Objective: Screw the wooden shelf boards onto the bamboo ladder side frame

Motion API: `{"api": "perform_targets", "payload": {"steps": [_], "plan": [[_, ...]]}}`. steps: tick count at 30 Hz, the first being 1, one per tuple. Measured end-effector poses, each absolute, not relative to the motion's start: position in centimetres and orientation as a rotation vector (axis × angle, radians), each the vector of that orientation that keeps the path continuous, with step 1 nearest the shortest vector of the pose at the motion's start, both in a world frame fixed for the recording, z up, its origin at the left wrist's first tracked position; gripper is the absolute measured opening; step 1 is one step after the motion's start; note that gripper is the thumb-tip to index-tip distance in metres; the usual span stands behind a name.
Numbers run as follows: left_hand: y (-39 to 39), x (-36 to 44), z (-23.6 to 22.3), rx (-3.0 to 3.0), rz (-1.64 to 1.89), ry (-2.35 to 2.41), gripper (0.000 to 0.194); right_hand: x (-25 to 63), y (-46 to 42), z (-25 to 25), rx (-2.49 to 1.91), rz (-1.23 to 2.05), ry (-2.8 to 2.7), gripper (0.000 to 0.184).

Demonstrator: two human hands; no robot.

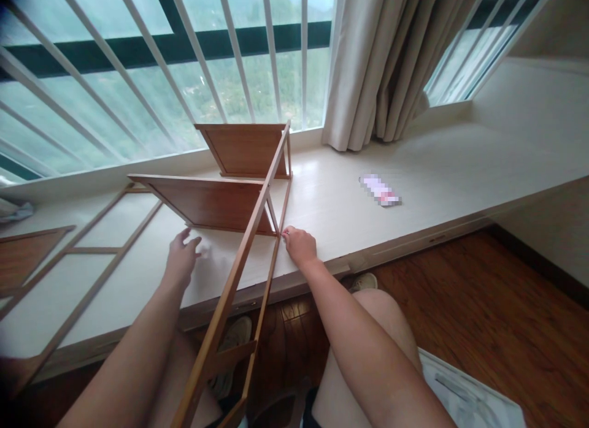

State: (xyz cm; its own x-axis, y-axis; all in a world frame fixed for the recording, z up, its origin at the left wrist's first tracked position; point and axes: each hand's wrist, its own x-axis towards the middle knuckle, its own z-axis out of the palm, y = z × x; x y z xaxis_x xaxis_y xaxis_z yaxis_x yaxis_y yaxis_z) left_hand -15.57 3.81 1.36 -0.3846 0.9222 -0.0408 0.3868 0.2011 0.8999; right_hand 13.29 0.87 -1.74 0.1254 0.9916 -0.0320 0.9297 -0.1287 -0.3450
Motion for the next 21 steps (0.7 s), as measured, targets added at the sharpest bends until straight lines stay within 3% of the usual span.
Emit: {"api": "perform_targets", "payload": {"steps": [1, 5, 7, 11, 21], "plan": [[2.2, -15.0, 2.7, 1.233, 1.055, 1.724, 0.051, 13.1, 0.8, -1.7, -2.161, 0.381, -1.897, 0.031], [-5.1, -12.0, 10.2, 1.263, 0.578, 1.11, 0.069, 11.9, 0.4, -1.8, -2.129, 0.419, -1.922, 0.031], [-8.1, -10.5, 13.8, 1.346, 0.361, 1.02, 0.065, 11.3, 0.0, -1.7, -2.115, 0.426, -1.929, 0.032], [-10.8, -9.7, 17.9, 1.421, 0.11, 1.145, 0.051, 10.3, -0.8, -1.0, -2.136, 0.465, -1.94, 0.032], [-10.8, -13.3, 20.5, 1.752, -0.077, 1.468, 0.037, 8.4, -2.5, 0.1, -2.086, 0.525, -1.975, 0.03]]}}
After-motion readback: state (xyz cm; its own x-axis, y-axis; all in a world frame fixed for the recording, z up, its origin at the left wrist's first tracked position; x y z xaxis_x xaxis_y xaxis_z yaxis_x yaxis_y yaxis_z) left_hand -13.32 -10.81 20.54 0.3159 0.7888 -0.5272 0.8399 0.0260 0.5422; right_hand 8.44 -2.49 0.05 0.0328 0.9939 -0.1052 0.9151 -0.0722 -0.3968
